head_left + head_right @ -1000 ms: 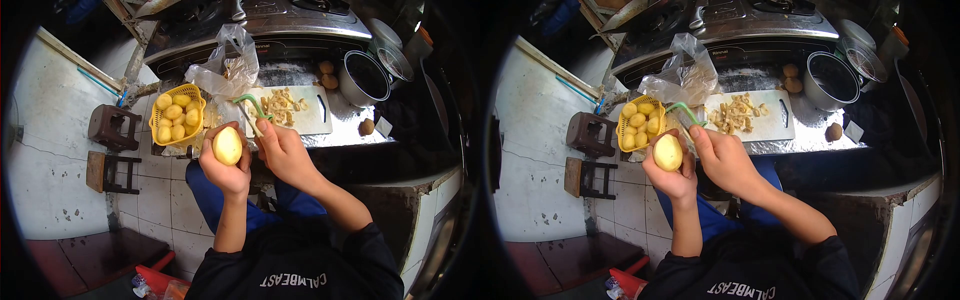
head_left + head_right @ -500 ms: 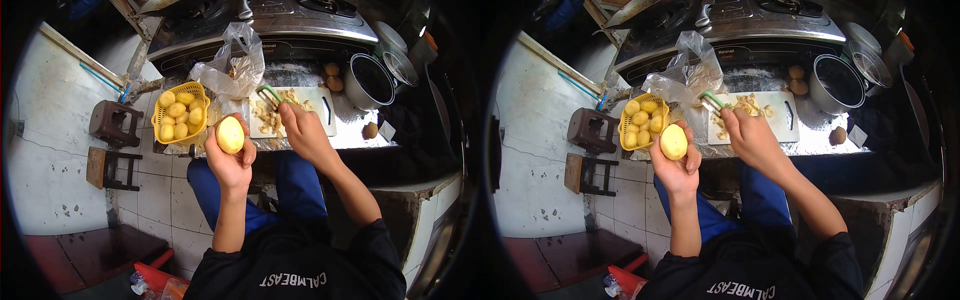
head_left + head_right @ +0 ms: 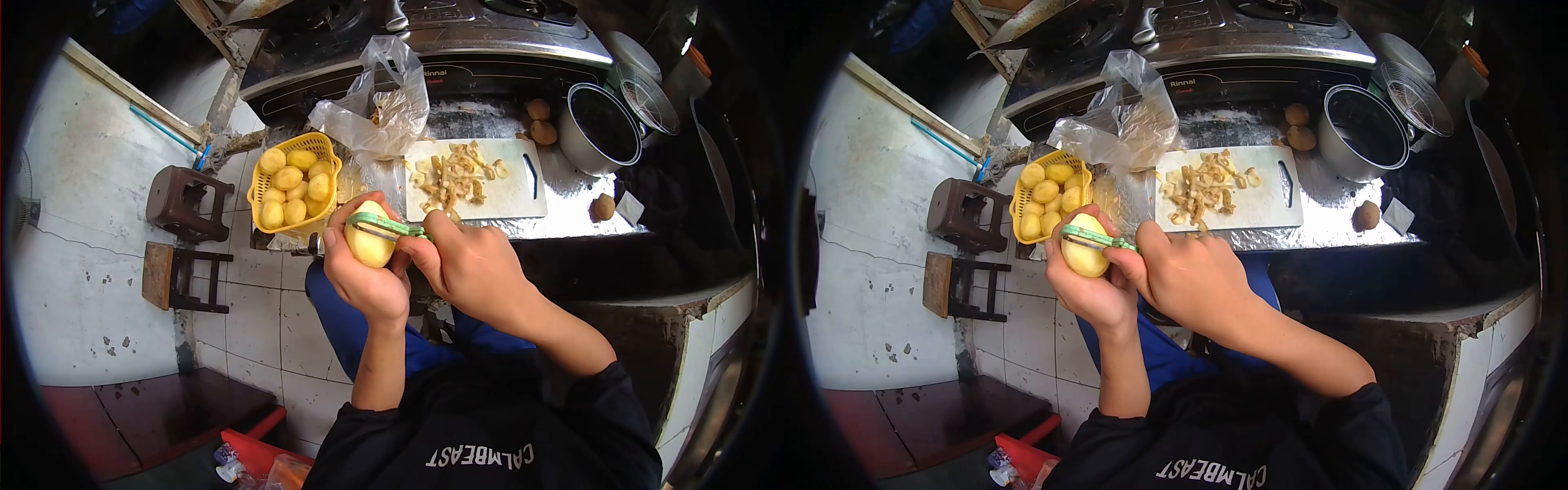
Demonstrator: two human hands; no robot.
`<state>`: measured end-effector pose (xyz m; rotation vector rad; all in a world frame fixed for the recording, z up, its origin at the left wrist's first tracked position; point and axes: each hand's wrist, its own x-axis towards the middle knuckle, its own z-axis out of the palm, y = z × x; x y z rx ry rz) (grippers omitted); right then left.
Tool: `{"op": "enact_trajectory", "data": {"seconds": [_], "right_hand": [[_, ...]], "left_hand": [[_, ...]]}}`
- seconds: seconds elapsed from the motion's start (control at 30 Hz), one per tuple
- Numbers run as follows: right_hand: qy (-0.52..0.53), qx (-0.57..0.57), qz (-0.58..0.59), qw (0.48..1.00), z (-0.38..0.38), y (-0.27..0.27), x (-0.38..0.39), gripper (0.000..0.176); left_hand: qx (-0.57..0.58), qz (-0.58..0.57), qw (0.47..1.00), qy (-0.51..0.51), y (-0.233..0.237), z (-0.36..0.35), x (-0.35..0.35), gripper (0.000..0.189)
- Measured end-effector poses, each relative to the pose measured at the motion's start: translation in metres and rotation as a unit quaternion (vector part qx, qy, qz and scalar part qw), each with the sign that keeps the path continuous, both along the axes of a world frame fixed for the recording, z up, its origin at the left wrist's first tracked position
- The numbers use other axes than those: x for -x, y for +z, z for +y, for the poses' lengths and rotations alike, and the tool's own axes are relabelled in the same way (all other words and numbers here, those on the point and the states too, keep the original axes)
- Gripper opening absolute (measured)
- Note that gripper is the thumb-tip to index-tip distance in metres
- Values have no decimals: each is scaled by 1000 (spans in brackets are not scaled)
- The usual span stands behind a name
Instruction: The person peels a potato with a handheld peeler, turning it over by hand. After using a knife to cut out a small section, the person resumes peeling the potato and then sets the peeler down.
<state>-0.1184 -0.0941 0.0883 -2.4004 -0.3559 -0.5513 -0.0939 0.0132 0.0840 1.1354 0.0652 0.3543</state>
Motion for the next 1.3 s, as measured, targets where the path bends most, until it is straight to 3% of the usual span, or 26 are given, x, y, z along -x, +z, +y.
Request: {"op": "enact_trajectory", "data": {"seconds": [0.37, 0.53, 0.6, 0.67, 0.7, 0.9, 0.97, 1.1, 1.17, 1.3], "right_hand": [[7, 12, -49, 999, 1, -14, -9, 46], [3, 0, -30, 1000, 5, -12, -7, 45], [3, -72, -10, 997, 10, -12, -5, 43], [-3, -88, -1, 996, 13, -10, -4, 43], [-9, -105, 8, 994, 14, -9, -4, 43], [-26, -121, 31, 992, 17, -10, -1, 42], [-26, -115, 35, 992, 16, -7, -2, 42], [-20, -132, 31, 991, 9, -1, -11, 38], [-19, -159, 24, 987, 7, -3, -14, 38], [-53, -182, 69, 979, -7, 0, -30, 36]], "left_hand": [[88, 79, 993, -27, -6, 7, -3, 50], [77, 42, 995, -49, -8, 9, 1, 51], [82, 18, 995, -45, -6, 1, 0, 52], [79, 44, 993, 76, -1, -13, 3, 52], [79, 43, 993, 76, -4, -12, 2, 52], [30, 22, 994, 100, -13, -10, 3, 52], [-94, -7, 990, 102, -19, -6, 4, 53], [-144, -45, 977, 152, -20, -9, 5, 53], [30, -23, 999, -1, -21, 0, 9, 53], [44, -38, 998, 2, -25, 1, 4, 53]]}}
